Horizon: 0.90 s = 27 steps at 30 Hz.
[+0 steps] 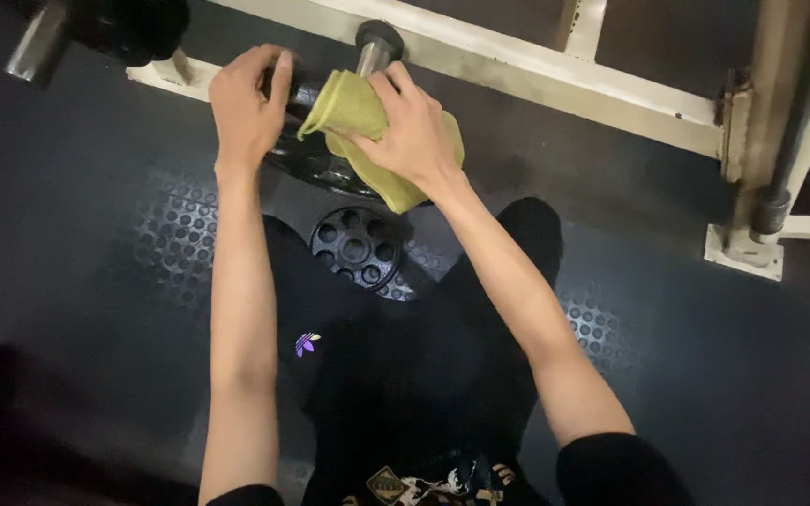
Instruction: Cleaning and wiping down gym weight plates and equipment using a cloth.
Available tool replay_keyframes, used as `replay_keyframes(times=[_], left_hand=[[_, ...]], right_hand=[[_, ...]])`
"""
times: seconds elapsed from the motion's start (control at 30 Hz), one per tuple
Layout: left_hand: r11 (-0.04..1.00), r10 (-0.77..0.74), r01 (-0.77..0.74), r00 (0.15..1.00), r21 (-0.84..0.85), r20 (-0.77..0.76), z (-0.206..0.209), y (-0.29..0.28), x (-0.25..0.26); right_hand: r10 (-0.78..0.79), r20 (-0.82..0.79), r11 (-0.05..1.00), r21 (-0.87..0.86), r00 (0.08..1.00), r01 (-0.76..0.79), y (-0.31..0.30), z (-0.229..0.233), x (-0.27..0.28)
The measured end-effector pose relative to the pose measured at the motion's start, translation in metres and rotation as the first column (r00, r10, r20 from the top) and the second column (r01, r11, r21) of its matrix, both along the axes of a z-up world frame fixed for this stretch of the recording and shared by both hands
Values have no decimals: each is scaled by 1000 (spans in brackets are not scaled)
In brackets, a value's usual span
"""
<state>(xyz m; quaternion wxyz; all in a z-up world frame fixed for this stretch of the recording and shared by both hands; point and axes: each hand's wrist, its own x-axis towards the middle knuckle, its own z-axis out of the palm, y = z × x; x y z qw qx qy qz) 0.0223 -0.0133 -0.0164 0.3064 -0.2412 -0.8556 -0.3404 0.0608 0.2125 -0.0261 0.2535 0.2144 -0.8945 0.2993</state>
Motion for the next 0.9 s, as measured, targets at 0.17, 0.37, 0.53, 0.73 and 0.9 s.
replay_keyframes(times=[0.17,0.37,0.53,0.73,0.9], left_hand=[[987,-113,83,967,135,230,-40,-41,-30],[975,-77,-25,892,219,445,-43,-50,-26],[996,-27,2,963,95,270,-47,-50,-37],[998,32,-56,893,39,449,-39,-48,-39],[999,-54,54,995,-1,82,-23,-16,-20]], right_hand=[[-12,-9,998,-61,1000,11,11,-3,13],[-20,-1,967,-254,1000,19,27,-28,29],[-17,53,925,-379,998,36,44,-79,36],[31,31,806,-592,999,-7,54,-145,47],[116,224,751,-658,968,63,65,-202,58]])
